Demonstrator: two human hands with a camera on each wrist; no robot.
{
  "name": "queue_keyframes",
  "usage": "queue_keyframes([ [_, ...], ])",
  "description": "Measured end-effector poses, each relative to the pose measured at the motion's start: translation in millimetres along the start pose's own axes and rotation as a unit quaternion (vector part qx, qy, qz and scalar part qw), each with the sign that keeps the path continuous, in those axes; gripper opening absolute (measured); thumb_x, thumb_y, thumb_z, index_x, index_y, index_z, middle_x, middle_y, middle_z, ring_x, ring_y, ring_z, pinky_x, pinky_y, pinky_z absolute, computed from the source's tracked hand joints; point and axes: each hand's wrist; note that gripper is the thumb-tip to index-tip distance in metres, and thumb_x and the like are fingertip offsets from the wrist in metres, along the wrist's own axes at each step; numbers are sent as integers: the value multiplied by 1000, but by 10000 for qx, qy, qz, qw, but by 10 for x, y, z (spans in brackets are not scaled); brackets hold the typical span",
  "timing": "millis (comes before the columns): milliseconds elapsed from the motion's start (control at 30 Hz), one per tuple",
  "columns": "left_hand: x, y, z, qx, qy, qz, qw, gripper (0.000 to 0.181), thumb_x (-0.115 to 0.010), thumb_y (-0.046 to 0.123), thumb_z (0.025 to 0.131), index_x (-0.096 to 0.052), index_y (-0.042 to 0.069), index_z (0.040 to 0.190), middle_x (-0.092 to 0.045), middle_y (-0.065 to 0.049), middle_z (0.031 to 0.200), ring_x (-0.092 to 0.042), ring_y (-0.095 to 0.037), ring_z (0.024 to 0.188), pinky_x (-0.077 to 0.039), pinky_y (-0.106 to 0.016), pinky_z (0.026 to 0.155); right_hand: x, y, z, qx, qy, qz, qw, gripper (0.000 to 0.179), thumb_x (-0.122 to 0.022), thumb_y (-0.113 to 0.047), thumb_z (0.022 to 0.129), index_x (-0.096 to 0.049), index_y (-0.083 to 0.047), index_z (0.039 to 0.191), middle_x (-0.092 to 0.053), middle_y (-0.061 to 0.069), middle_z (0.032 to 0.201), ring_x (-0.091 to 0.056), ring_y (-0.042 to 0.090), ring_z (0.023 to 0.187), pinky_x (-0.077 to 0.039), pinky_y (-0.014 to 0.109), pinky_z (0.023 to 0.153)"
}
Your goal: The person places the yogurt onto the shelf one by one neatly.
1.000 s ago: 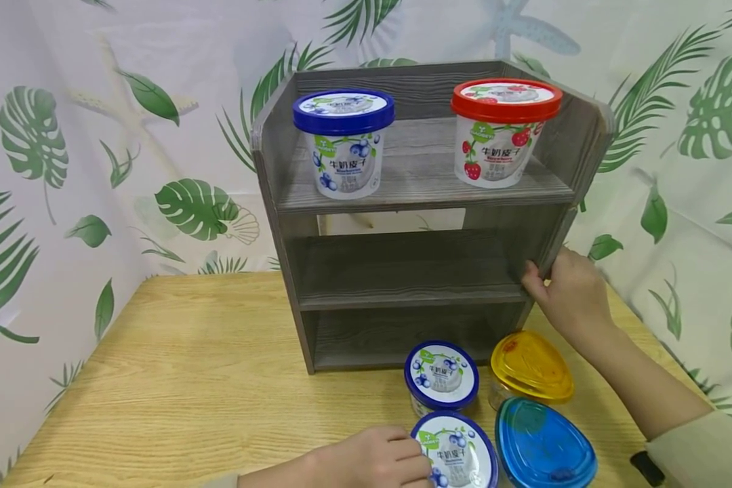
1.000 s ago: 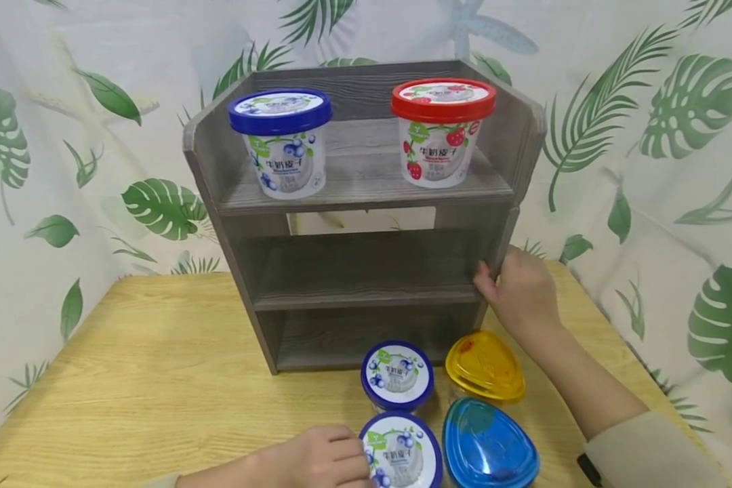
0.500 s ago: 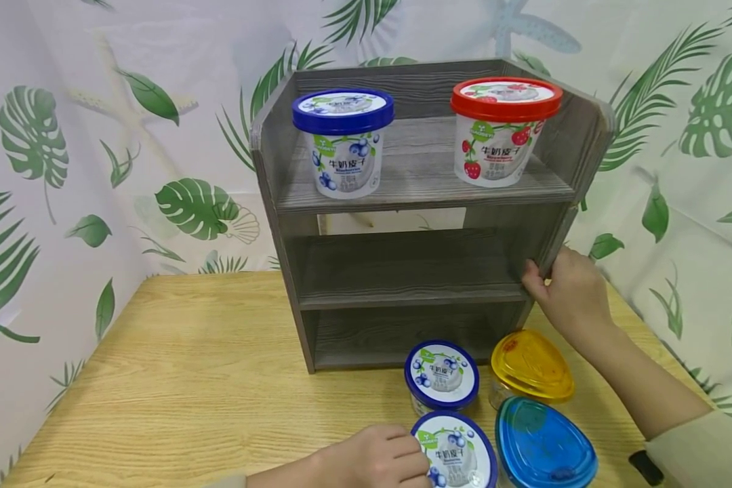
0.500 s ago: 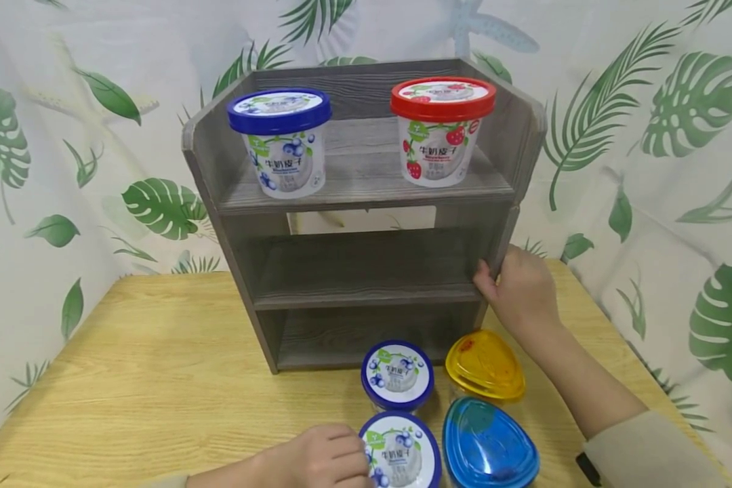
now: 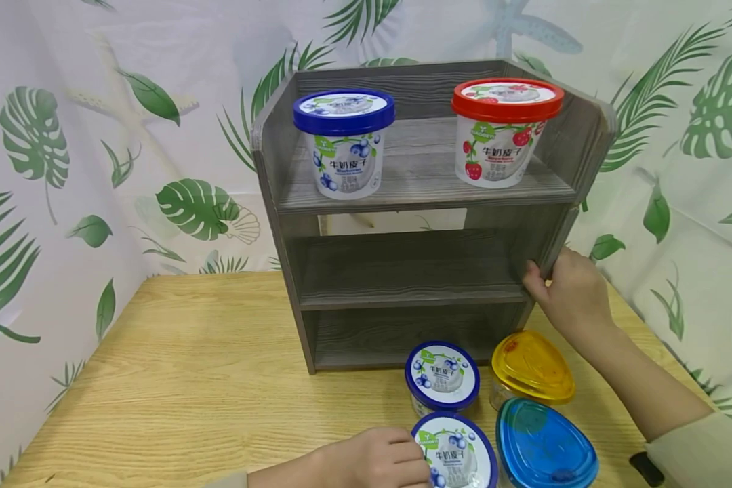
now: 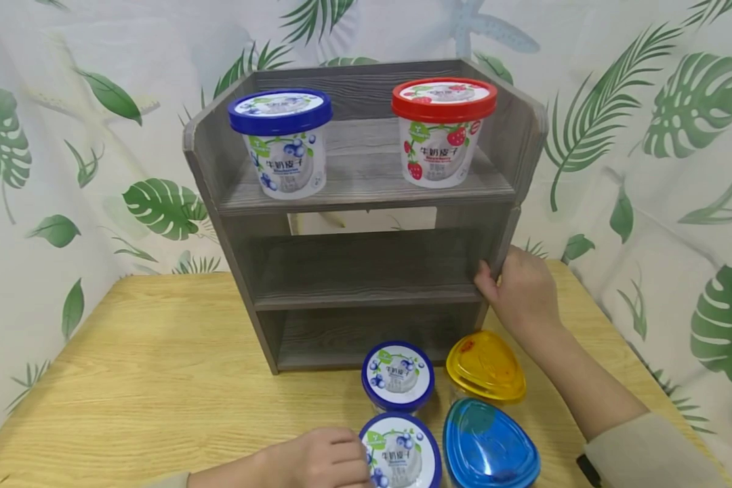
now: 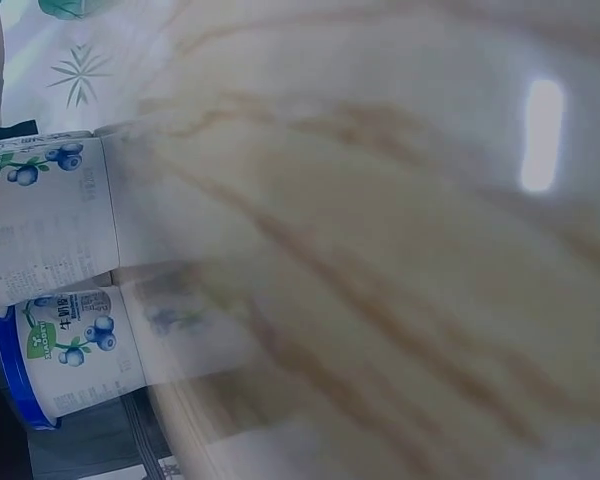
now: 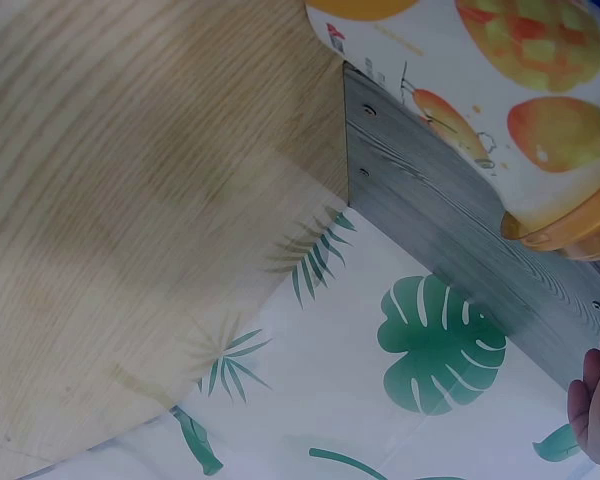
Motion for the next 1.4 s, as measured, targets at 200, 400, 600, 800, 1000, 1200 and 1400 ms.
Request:
queue_keyframes([
  [200,6,-15,-5,-38,18,0,10000,24,-42,15,97,-66,17,94,-62,7,88,-56,-5,83,-44,-16,87,3,0,8,43,-13,45,10000,28,-48,-24,82,-44,0,67,-45,13,54,-41,29,44,-32,37,42],
  [400,70,-25,7,46,-43,27,10000,21,-44,18,96,-66,16,95,-62,8,89,-56,-5,86,-44,-16,88,2,3,8,86,23,34,10000,29,-47,-25,82,-44,1,69,-46,14,55,-42,30,45,-33,38,42],
  [600,148,-34,31,84,186,82,9998,19,-47,19,96,-66,16,93,-60,9,86,-55,-4,84,-44,-15,86,-7,11,-4,80,29,-28,10000,34,-43,-29,84,-43,1,68,-44,14,54,-41,31,45,-32,38,41],
  [800,221,-83,62,-50,417,404,9983,21,-46,16,96,-65,17,89,-59,10,82,-55,-3,79,-45,-15,80,-5,9,0,99,77,-39,9999,34,-43,-28,84,-43,1,68,-44,15,54,-42,31,44,-33,39,41],
  [1000,334,-153,98,-250,331,846,9956,20,-47,16,96,-65,18,88,-60,10,82,-56,-4,78,-47,-16,81,-10,9,-2,99,41,-46,9999,35,-42,-30,85,-44,1,70,-45,14,55,-42,31,45,-33,37,42],
  [1200,392,-202,132,-361,549,1165,9910,15,-60,29,92,-66,17,86,-60,9,79,-56,-4,75,-49,-18,78,-10,14,-5,118,88,-19,9999,35,-42,-30,85,-44,2,70,-45,15,55,-42,31,45,-33,38,42],
  [1400,411,-215,149,-379,687,1240,9892,19,-62,34,91,-66,16,83,-60,9,77,-57,-4,73,-49,-17,75,-9,14,-7,70,39,-1,10000,34,-43,-29,85,-43,1,69,-44,14,55,-41,31,46,-32,37,43],
])
Point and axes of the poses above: each hand's wrist, its own z-axis towards the middle knuckle, its own x-axis out of the back of the hand, y = z × x
